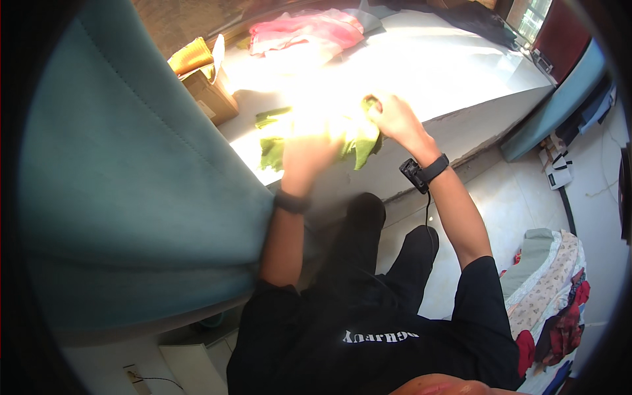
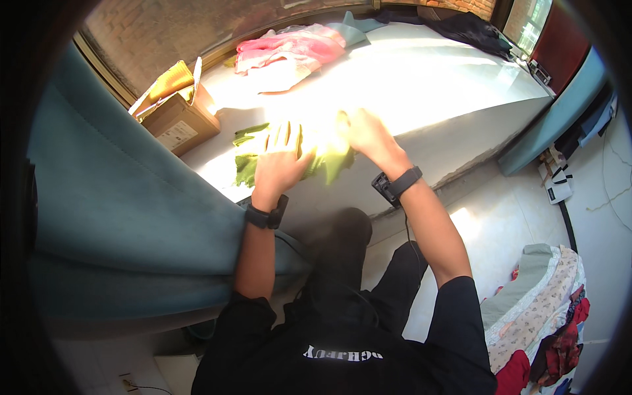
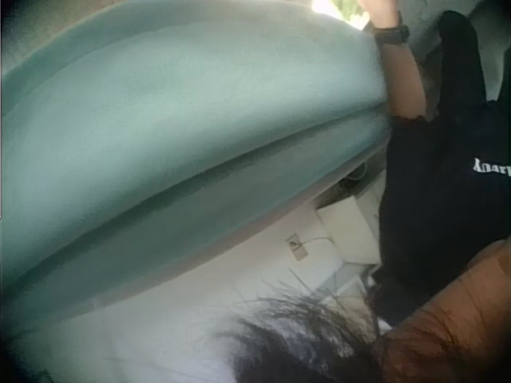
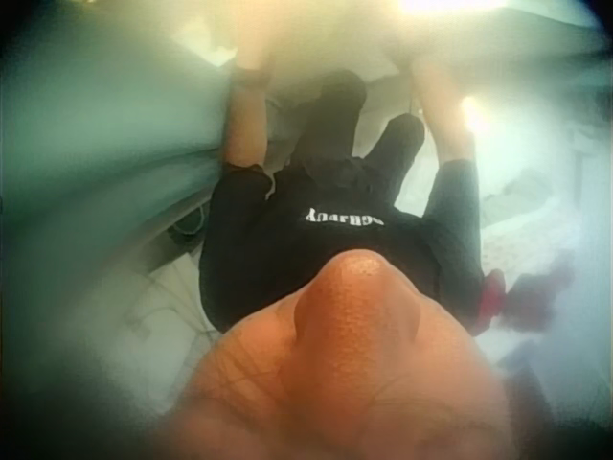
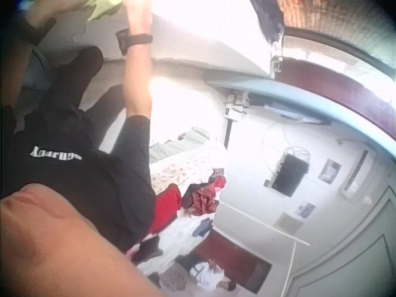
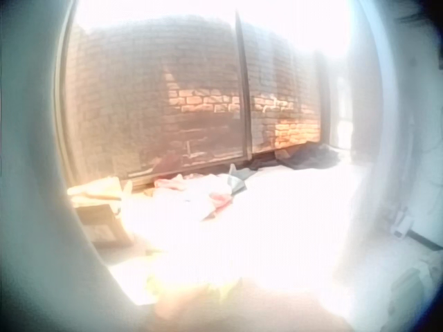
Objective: The person wipes a rectangular box and then folds a green cloth on a white surface.
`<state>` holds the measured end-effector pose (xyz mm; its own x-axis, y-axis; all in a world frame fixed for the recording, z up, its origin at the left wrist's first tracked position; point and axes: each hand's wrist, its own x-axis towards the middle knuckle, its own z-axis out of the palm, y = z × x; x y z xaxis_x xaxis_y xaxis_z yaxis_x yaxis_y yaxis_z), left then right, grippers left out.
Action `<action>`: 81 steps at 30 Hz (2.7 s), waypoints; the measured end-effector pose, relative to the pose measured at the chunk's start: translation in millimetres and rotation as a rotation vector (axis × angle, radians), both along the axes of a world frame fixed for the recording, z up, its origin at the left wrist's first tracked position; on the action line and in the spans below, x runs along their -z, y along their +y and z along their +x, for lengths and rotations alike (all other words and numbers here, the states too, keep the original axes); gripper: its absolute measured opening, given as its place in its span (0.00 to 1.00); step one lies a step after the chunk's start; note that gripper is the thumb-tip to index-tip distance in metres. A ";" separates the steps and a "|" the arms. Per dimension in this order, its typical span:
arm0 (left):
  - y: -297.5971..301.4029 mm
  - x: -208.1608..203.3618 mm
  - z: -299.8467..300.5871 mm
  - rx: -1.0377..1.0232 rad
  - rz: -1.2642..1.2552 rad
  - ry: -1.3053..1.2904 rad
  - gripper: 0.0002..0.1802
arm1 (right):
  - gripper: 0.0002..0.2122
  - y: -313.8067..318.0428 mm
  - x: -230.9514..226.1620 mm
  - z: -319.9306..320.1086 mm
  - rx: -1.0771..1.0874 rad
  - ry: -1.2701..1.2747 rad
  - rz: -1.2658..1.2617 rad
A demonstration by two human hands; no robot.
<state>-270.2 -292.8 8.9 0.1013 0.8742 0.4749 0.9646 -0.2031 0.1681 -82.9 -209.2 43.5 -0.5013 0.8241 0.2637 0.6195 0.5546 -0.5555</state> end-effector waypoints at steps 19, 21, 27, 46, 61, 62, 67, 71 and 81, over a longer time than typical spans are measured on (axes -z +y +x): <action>-4.7 -4.8 2.5 0.039 0.024 -0.039 0.30 | 0.13 -11.2 33.7 -23.2 -0.126 0.251 0.340; -2.9 -4.8 3.4 0.049 0.020 -0.042 0.31 | 0.16 2.2 44.3 -14.6 -0.077 0.228 0.464; -3.2 -5.2 3.8 0.024 -0.037 0.005 0.32 | 0.23 25.2 30.5 13.1 -0.242 -0.112 0.417; -5.0 -8.5 3.2 0.044 -0.093 -0.053 0.33 | 0.20 45.0 -0.3 31.1 0.012 -0.330 0.290; -2.1 0.7 2.4 0.004 -0.022 0.112 0.31 | 0.27 43.0 44.1 1.1 -0.298 -0.113 0.296; -2.0 1.7 0.5 0.013 0.017 0.149 0.31 | 0.26 43.3 40.5 -2.9 -0.298 -0.117 0.218; 21.1 14.5 -7.3 0.008 -0.004 0.173 0.32 | 0.23 76.6 56.6 -15.4 -0.230 -0.254 0.248; 33.0 -1.2 8.1 -0.051 -0.218 0.309 0.37 | 0.23 86.3 60.9 -6.6 -0.132 -0.217 0.306; 65.6 -67.8 63.2 0.039 -0.882 0.106 0.46 | 0.18 112.8 73.4 40.3 -0.013 -0.086 0.604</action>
<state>-207.0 -227.2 76.7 0.1438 0.9125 -0.3831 0.9791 -0.0750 0.1889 -42.6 -96.3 -29.9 -0.5507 0.5349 0.6408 0.6394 0.7638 -0.0882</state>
